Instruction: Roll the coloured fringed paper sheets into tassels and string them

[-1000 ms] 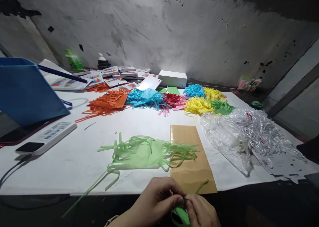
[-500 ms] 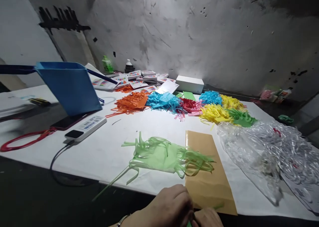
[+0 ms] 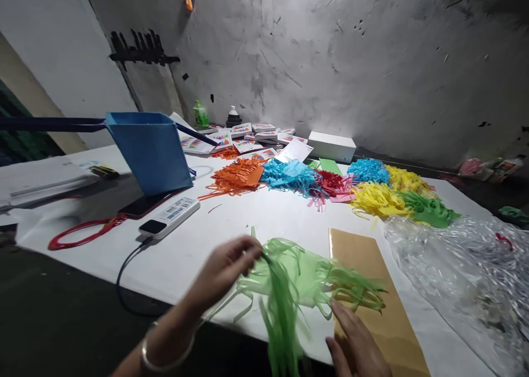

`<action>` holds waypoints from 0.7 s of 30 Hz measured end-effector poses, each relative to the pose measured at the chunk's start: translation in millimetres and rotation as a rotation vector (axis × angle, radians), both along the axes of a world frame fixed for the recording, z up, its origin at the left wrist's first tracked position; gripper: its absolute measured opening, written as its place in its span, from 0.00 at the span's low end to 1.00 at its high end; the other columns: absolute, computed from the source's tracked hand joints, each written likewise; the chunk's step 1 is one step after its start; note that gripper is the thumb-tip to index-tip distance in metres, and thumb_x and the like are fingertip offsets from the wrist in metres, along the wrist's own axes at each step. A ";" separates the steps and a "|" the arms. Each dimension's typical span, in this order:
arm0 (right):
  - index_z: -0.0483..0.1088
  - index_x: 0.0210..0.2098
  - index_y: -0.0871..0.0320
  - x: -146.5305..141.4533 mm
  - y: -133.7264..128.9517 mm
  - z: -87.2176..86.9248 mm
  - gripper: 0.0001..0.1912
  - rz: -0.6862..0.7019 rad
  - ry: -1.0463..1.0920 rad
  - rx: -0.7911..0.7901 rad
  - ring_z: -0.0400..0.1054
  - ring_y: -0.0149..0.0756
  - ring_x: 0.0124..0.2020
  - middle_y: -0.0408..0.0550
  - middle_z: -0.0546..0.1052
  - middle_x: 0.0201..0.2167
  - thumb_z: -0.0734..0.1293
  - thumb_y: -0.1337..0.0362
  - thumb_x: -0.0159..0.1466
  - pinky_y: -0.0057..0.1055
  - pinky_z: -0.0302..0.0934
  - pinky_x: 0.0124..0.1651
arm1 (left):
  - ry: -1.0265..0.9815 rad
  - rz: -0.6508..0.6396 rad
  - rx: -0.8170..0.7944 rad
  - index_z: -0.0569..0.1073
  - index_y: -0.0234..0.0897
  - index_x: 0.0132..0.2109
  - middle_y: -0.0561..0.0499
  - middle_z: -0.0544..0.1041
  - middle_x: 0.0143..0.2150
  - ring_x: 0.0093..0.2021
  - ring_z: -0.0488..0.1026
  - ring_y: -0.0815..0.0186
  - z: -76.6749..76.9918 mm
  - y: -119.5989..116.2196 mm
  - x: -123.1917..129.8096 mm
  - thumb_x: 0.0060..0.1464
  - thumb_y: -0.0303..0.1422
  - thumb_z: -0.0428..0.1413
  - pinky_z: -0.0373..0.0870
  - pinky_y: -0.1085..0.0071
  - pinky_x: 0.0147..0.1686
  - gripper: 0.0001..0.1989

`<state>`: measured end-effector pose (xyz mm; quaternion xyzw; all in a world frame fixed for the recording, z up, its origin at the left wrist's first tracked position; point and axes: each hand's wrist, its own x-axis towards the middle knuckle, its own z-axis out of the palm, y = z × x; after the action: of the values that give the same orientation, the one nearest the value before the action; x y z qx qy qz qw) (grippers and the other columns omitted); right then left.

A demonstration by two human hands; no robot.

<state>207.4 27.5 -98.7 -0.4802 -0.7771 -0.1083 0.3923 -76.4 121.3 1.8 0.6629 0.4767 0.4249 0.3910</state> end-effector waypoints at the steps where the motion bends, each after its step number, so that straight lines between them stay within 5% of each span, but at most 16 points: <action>1: 0.64 0.62 0.58 -3.3 9.2 1.6 0.22 0.018 -0.045 -0.005 0.74 0.44 0.53 0.54 0.77 0.54 0.61 0.64 0.70 0.33 0.73 0.51 | 0.068 0.113 0.064 0.74 0.36 0.38 0.49 0.74 0.30 0.27 0.70 0.64 13.2 18.7 -19.9 0.58 0.45 0.55 0.68 0.70 0.28 0.15; 4: 0.64 0.62 0.62 -21.3 37.4 -3.2 0.24 0.045 -0.162 -0.019 0.69 0.46 0.60 0.57 0.73 0.59 0.59 0.70 0.67 0.39 0.70 0.58 | 0.340 0.484 0.284 0.74 0.33 0.46 0.41 0.77 0.42 0.42 0.75 0.52 34.5 65.2 -57.7 0.56 0.42 0.56 0.71 0.57 0.43 0.17; 6: 0.70 0.57 0.62 -33.0 52.5 -12.3 0.22 0.037 -0.178 0.011 0.72 0.44 0.56 0.57 0.77 0.55 0.57 0.75 0.66 0.42 0.68 0.60 | 0.467 0.575 0.487 0.71 0.29 0.54 0.33 0.74 0.54 0.56 0.69 0.44 28.8 75.7 -54.8 0.55 0.39 0.56 0.63 0.48 0.57 0.23; 8: 0.74 0.50 0.61 -38.1 60.4 -20.9 0.20 0.050 -0.190 0.058 0.75 0.42 0.51 0.55 0.80 0.48 0.56 0.78 0.65 0.42 0.67 0.61 | 0.509 0.368 0.618 0.69 0.28 0.58 0.32 0.72 0.58 0.61 0.66 0.46 8.6 66.4 -31.2 0.59 0.38 0.55 0.60 0.50 0.61 0.23; 10: 0.75 0.46 0.62 -34.3 59.0 -25.4 0.19 0.054 -0.234 0.100 0.76 0.41 0.50 0.54 0.81 0.46 0.56 0.79 0.65 0.42 0.66 0.62 | 0.525 -0.120 0.565 0.71 0.35 0.58 0.37 0.76 0.55 0.56 0.73 0.55 -19.0 45.3 2.0 0.65 0.37 0.52 0.67 0.59 0.57 0.18; 12: 0.74 0.47 0.64 -23.7 50.0 -25.1 0.18 0.085 -0.332 0.141 0.75 0.42 0.53 0.54 0.80 0.49 0.56 0.78 0.66 0.43 0.66 0.62 | 0.585 -0.544 0.462 0.70 0.41 0.61 0.39 0.75 0.60 0.61 0.70 0.53 -44.6 25.6 30.9 0.63 0.42 0.55 0.63 0.57 0.62 0.22; 14: 0.74 0.46 0.64 -10.1 37.9 -22.0 0.18 0.135 -0.425 0.186 0.74 0.44 0.54 0.54 0.80 0.50 0.56 0.78 0.67 0.43 0.68 0.60 | 0.628 -0.667 0.377 0.67 0.41 0.65 0.37 0.71 0.64 0.65 0.66 0.48 -61.6 17.7 46.1 0.60 0.46 0.58 0.53 0.48 0.67 0.29; 18: 0.75 0.45 0.64 8.8 19.8 -17.9 0.18 0.180 -0.525 0.202 0.75 0.45 0.53 0.54 0.80 0.49 0.55 0.77 0.68 0.41 0.72 0.56 | 0.796 -0.326 0.275 0.71 0.34 0.61 0.29 0.68 0.65 0.66 0.61 0.37 -68.0 28.3 39.3 0.57 0.42 0.62 0.43 0.32 0.64 0.28; 21: 0.74 0.46 0.64 8.2 13.6 -20.0 0.18 0.165 -0.447 0.171 0.75 0.42 0.52 0.54 0.81 0.48 0.54 0.76 0.69 0.39 0.70 0.57 | 0.752 -0.210 0.307 0.71 0.35 0.61 0.31 0.68 0.65 0.67 0.60 0.38 -65.7 21.1 30.3 0.56 0.42 0.63 0.43 0.36 0.66 0.29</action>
<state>215.6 41.1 -118.7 -0.3443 -0.8690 -0.2450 0.2573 -46.1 142.5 -63.9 0.8673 0.4472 0.1774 0.1276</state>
